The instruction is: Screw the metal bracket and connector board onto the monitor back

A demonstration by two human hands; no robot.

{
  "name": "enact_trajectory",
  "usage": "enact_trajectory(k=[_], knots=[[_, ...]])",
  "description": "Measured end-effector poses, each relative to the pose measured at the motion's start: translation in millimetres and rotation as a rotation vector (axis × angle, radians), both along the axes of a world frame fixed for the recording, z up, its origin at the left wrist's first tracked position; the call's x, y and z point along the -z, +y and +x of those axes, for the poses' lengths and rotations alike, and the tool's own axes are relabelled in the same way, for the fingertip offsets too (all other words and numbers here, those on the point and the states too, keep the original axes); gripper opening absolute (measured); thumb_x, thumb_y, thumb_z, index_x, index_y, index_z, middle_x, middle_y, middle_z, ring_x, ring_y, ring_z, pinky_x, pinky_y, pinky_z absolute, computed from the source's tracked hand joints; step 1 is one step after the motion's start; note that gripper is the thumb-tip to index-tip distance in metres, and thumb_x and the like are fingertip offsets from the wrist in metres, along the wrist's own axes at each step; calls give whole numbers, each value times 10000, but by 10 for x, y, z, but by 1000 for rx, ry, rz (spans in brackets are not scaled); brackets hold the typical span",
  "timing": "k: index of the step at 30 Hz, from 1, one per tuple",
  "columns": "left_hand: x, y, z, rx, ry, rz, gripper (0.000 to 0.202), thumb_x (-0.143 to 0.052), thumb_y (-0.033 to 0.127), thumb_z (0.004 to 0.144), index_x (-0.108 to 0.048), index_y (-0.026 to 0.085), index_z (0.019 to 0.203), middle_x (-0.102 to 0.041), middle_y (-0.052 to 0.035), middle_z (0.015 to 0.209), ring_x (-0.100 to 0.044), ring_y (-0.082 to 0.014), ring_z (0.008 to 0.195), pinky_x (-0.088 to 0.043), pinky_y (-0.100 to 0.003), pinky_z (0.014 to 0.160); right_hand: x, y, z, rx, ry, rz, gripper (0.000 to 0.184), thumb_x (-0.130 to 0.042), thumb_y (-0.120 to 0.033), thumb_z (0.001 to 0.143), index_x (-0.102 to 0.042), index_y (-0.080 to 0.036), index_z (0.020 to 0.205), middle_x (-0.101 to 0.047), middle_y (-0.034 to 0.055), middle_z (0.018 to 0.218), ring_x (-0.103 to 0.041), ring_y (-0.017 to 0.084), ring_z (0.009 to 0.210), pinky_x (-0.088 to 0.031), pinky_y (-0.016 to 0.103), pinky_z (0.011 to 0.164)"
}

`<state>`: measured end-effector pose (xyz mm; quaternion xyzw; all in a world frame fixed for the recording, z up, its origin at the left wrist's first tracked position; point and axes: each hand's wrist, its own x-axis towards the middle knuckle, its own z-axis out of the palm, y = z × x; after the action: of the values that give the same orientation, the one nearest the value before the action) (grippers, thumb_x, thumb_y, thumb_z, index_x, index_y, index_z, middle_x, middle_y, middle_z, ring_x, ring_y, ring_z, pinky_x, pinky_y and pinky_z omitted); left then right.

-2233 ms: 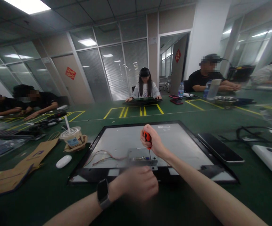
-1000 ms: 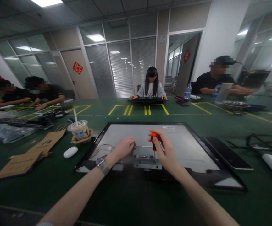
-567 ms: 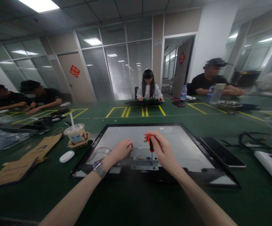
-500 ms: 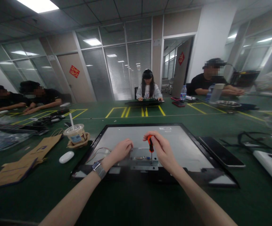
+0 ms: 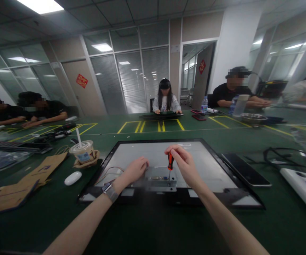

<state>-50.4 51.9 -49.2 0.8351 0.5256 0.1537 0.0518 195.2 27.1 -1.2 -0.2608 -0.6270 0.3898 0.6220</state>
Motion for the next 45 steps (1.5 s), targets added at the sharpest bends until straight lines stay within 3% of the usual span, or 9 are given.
enact_trajectory(k=[4,8,16,23,31,35,38,42,45], knots=[[-3,-1,2,6,8,1,271,-384,141,992,-651,187,997,-657,-53,1025,-629,-177,904,-480,-286,831,-17,9,19,12,-10,-59,180,-752,-416,835,-741,-244,887,-667,27,903,-626,200,848,-509,341,776],[-8,4,2,-4,20,-20,273,-384,131,984,-648,187,1025,-652,-57,1056,-629,-180,920,-478,-293,839,-51,-17,8,-77,-18,-114,255,-693,-430,888,-740,-239,1051,-716,41,888,-649,200,845,-514,344,764],[27,27,-13,6,-15,-15,267,-378,142,979,-640,195,995,-642,-50,1022,-623,-183,889,-470,-291,810,-43,-23,-31,-18,23,-61,242,-761,-483,816,-731,-243,813,-678,29,872,-637,208,866,-516,356,809],[-25,-2,13,-1,11,-22,262,-383,145,984,-640,195,1005,-644,-63,1043,-617,-194,924,-464,-300,845,-61,-20,-13,-69,-2,-94,316,-642,-506,908,-732,-240,1050,-714,49,849,-668,219,827,-545,370,747],[-14,3,12,-11,9,-31,260,-380,151,994,-636,198,1005,-648,-55,1046,-622,-184,908,-463,-286,825,-69,-33,1,36,-86,-35,213,-706,-425,859,-745,-232,940,-676,45,907,-645,205,817,-541,346,724],[7,18,8,-7,16,-21,250,-389,156,993,-636,196,997,-648,-59,1047,-622,-187,909,-463,-287,819,-106,-57,23,-9,-155,-15,253,-612,-415,938,-716,-234,1081,-699,50,901,-668,213,876,-544,364,791],[18,22,1,-4,12,-14,251,-387,156,995,-635,194,998,-648,-57,1030,-618,-185,904,-462,-286,814,-83,-37,26,-36,-110,21,222,-565,-413,969,-701,-241,1007,-696,46,882,-656,206,848,-538,368,798],[25,22,-8,6,-11,-3,256,-385,148,990,-636,196,989,-645,-50,1011,-614,-181,880,-462,-284,798,-45,-18,30,-33,-82,18,178,-673,-410,899,-733,-243,883,-681,49,950,-637,207,890,-527,343,781],[21,20,-3,-2,-6,-11,251,-396,142,981,-641,195,983,-642,-51,1002,-615,-184,885,-464,-289,809,-62,-44,29,-83,-112,-41,208,-690,-430,885,-755,-243,948,-688,51,948,-643,198,843,-534,325,714]])
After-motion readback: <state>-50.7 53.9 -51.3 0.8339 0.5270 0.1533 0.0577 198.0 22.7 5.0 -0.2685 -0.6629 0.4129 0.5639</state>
